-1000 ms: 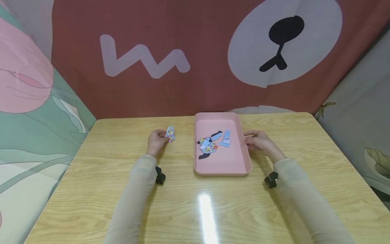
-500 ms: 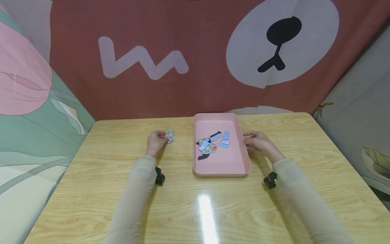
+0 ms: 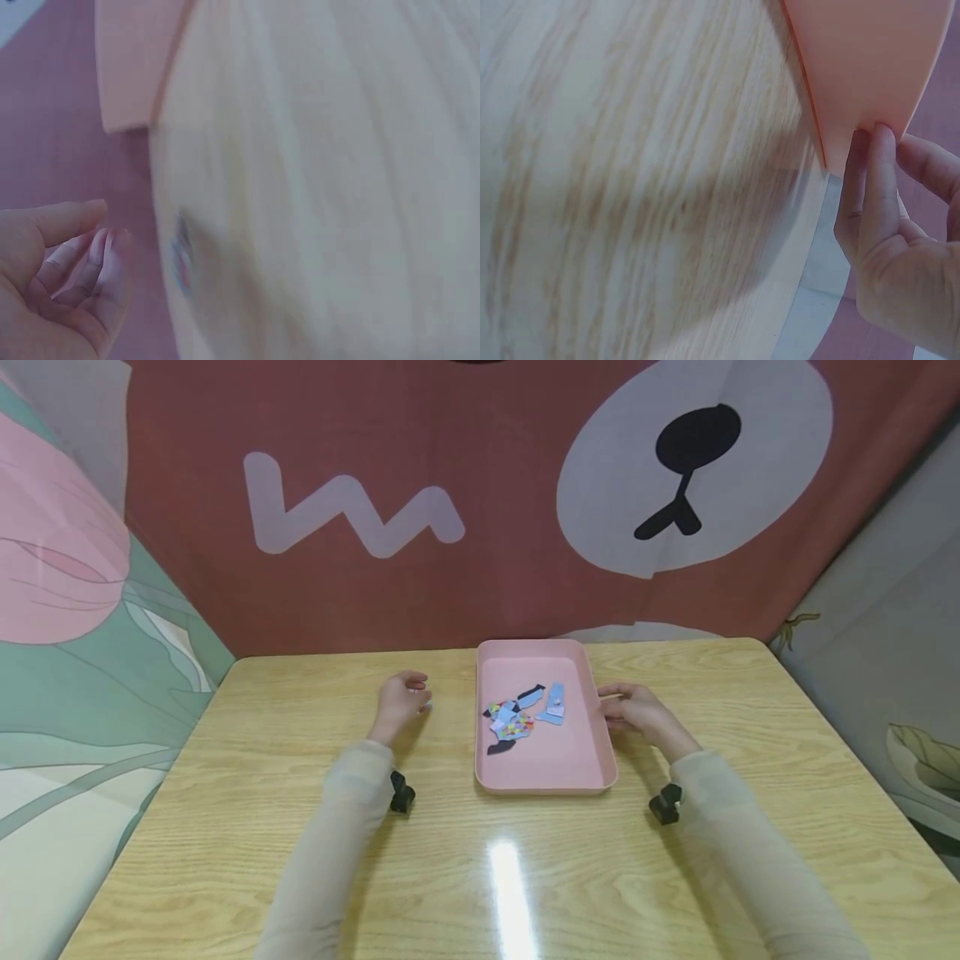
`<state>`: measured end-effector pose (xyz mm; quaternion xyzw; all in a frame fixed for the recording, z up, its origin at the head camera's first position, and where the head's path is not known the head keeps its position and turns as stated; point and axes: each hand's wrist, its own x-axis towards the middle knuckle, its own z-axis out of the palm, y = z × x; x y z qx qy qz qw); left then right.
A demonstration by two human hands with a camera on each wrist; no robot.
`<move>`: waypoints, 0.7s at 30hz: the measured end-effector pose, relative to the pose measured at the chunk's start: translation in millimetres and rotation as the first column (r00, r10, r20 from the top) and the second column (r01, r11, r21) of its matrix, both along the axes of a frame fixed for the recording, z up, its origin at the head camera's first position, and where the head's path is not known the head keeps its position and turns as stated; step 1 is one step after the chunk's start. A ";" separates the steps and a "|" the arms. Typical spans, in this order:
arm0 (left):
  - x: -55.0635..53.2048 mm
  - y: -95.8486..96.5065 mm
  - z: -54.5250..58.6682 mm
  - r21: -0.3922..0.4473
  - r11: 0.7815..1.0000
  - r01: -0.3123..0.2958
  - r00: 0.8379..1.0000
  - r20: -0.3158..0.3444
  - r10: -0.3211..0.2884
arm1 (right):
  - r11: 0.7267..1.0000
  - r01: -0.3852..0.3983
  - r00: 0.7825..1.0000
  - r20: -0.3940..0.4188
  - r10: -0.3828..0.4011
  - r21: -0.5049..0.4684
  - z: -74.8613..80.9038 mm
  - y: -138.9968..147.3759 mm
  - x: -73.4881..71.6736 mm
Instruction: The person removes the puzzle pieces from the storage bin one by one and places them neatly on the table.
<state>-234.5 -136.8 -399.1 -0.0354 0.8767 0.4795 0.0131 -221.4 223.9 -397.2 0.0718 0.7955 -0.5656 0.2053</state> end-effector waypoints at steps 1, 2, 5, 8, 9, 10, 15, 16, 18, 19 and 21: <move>0.0 4.4 1.7 0.007 1.000 0.018 1.000 -0.008 -0.018 | 1.000 0.000 1.000 0.000 0.000 -0.002 0.2 -0.2 0.2; -0.1 8.9 3.0 0.011 0.999 0.036 0.999 -0.019 -0.035 | 1.000 -0.001 1.000 0.001 0.001 -0.003 0.3 -0.2 0.4; -0.8 23.7 7.1 0.015 0.996 0.083 0.995 -0.054 -0.082 | 1.000 0.000 1.000 0.002 0.000 -0.005 0.3 -0.4 0.6; 0.3 39.1 12.9 0.032 0.992 0.122 0.989 -0.082 -0.119 | 1.000 -0.003 1.000 -0.001 0.003 -0.005 0.6 0.1 0.9; 1.1 44.0 15.0 0.040 0.990 0.134 0.987 -0.090 -0.130 | 1.000 -0.002 1.000 -0.001 0.002 -0.005 0.7 0.1 1.0; 1.9 48.8 16.6 0.045 0.988 0.146 0.985 -0.100 -0.140 | 1.000 -0.002 1.000 -0.002 0.002 -0.004 0.8 0.0 1.1; 6.6 69.1 21.6 0.042 0.976 0.215 0.975 -0.075 -0.211 | 1.000 0.001 1.000 0.007 -0.001 0.007 1.2 -0.8 1.0; 7.2 72.6 21.3 0.029 0.973 0.230 0.971 -0.066 -0.228 | 1.000 0.001 1.000 0.008 -0.001 0.007 1.1 -0.9 0.9; 8.6 79.2 21.0 -0.001 0.966 0.260 0.964 -0.052 -0.260 | 1.000 0.000 1.000 0.008 0.000 0.007 1.0 -0.8 0.7; 9.1 82.2 20.5 -0.013 0.960 0.278 0.959 -0.050 -0.278 | 1.000 -0.001 1.000 0.007 0.001 0.007 0.8 -0.8 0.8; 10.3 87.6 18.9 -0.035 0.948 0.316 0.947 -0.047 -0.317 | 1.000 -0.001 1.000 0.003 0.001 0.007 0.6 -0.5 1.1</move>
